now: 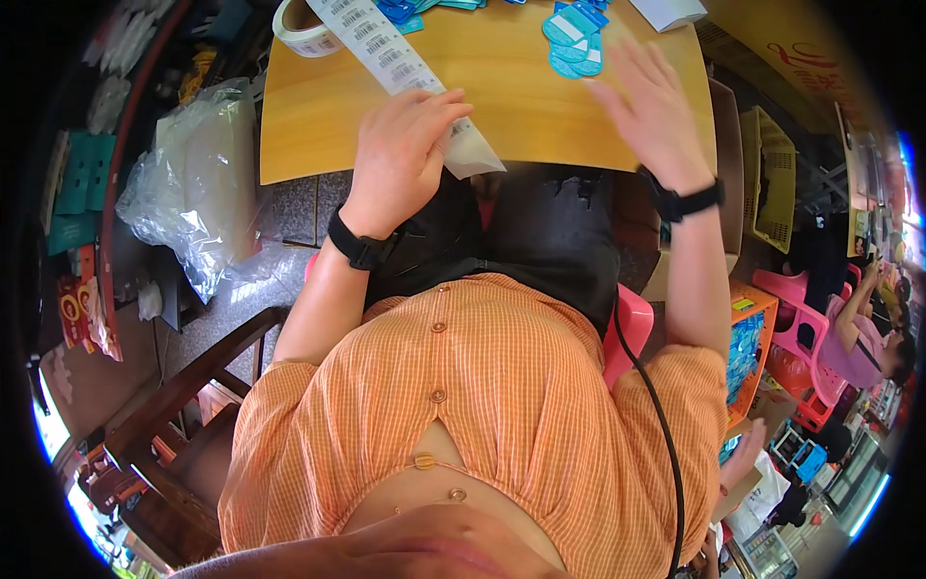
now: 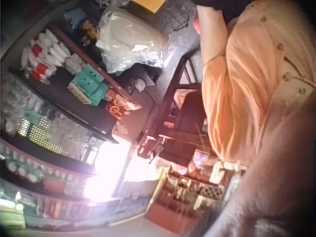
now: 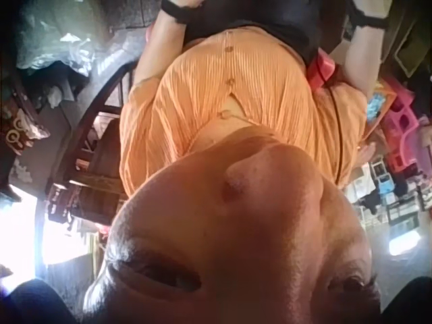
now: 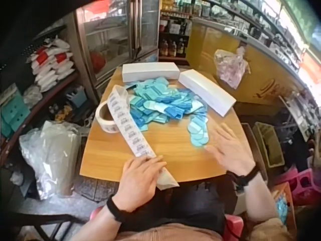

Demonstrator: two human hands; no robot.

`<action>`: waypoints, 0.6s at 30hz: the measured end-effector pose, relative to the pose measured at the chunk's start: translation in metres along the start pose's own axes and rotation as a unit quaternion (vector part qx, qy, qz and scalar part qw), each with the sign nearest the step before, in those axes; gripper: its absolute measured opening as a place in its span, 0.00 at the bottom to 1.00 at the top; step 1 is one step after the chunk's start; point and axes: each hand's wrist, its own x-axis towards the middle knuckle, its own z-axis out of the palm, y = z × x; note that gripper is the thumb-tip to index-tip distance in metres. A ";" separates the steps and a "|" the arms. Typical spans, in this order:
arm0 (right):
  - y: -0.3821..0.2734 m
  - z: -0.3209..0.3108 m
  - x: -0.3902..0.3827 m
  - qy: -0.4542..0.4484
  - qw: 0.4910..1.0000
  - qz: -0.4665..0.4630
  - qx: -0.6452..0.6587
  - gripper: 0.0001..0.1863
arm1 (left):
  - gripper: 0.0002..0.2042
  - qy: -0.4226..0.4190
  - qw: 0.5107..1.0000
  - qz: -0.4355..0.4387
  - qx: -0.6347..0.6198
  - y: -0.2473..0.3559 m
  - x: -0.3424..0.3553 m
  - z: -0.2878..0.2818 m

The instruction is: Apply small white labels to blue product packets on a workbench.

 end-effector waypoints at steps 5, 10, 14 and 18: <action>-0.040 0.020 0.052 -0.049 0.997 -0.045 -0.027 0.31 | 0.16 0.029 0.998 0.009 -0.047 -0.003 0.003 -0.004; -0.069 0.013 0.042 -0.062 0.983 -0.127 0.119 0.21 | 0.14 0.040 0.997 -0.001 -0.065 -0.007 0.005 -0.005; -0.084 -0.002 0.018 -0.102 0.952 -0.160 0.242 0.12 | 0.11 0.011 0.995 -0.016 -0.101 -0.009 0.005 -0.005; -0.094 -0.004 0.010 -0.070 0.949 -0.168 0.255 0.11 | 0.10 0.043 0.995 0.006 -0.090 -0.010 0.006 -0.005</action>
